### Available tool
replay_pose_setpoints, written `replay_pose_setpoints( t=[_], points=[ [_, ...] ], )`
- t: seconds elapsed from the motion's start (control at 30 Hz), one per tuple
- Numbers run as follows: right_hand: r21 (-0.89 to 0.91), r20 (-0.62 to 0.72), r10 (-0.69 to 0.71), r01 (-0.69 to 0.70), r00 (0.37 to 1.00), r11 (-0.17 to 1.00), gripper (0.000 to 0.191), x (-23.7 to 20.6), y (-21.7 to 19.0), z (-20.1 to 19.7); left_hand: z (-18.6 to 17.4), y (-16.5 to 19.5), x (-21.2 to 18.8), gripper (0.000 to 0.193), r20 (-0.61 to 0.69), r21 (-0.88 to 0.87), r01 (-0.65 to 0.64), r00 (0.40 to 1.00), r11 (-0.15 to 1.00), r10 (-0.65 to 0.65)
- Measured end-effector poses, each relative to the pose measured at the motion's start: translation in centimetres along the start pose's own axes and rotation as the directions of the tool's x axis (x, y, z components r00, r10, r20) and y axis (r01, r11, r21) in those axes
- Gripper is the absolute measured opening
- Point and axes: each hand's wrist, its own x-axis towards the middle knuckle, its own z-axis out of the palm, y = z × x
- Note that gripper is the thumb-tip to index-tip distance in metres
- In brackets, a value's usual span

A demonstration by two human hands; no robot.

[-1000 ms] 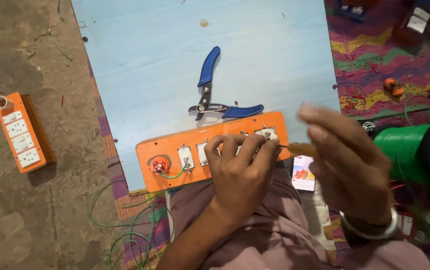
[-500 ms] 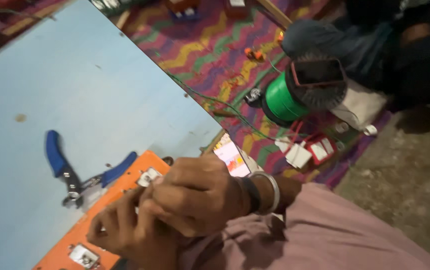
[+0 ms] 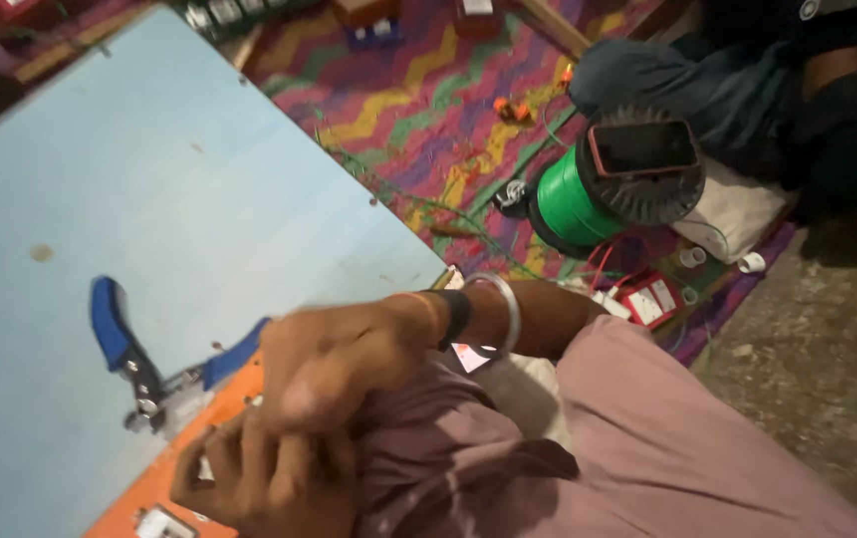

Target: The person is wiring an electrical board with multiple switches. They use pliers to strip wires and a screwdriver to secure them to the terminals on the board.

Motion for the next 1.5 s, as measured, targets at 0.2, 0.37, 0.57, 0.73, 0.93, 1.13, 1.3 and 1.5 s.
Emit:
replay_pose_setpoints(
  t=[0.2, 0.37, 0.57, 0.73, 0.93, 1.13, 1.3, 1.5],
  points=[
    [-0.659, -0.185, -0.467, 0.243, 0.865, 0.712, 0.034, -4.5, 4.6, 4.1, 1.2, 0.4, -1.0, 0.021, -0.072, -0.097, 0.042, 0.996, 0.994, -0.049],
    [-0.722, -0.419, -0.599, 0.15, 0.682, 0.675, 0.037, -2.4, 6.6, 6.9, 0.0, 0.1, -0.7, 0.022, -0.005, -0.155, 0.058, 0.998, 0.986, -0.059],
    [-0.267, -0.739, -0.372, 0.263, 0.561, 0.927, 0.063, 1.6, 3.0, 6.7, -0.9, -0.1, -0.8, 0.02, -0.119, -0.111, 0.083, 0.988, 0.99, -0.096],
    [-0.734, -0.474, -0.403, -0.098, 0.783, 0.672, 0.046, 5.3, 1.3, 0.8, -3.4, -0.6, -4.9, 0.034, -0.166, -0.036, 0.162, 0.972, 0.986, -0.165],
    [-0.603, -0.53, 0.139, -0.487, 0.836, 0.632, 0.025, 11.3, 4.7, -5.9, -3.7, -1.3, -8.0, 0.029, -0.101, 0.127, 0.15, 0.985, 0.98, -0.138],
    [-0.885, 0.346, 0.151, 0.376, 0.926, -0.275, 0.079, 11.8, 3.9, -5.8, -4.7, -2.0, -8.3, 0.024, -0.1, 0.017, 0.113, 0.989, 0.993, -0.111],
    [-0.893, 0.193, 0.28, 0.287, 0.94, -0.347, 0.072, 10.1, 5.0, -8.3, -7.0, -1.7, -8.1, 0.028, 0.045, -0.17, 0.189, 0.982, 0.967, -0.184],
    [-0.658, -0.191, -0.156, -0.009, 0.969, 0.753, 0.05, 5.3, 3.5, -11.6, -7.4, -2.6, -8.1, 0.034, 0.071, -0.348, 0.257, 0.966, 0.902, -0.248]
  ],
)
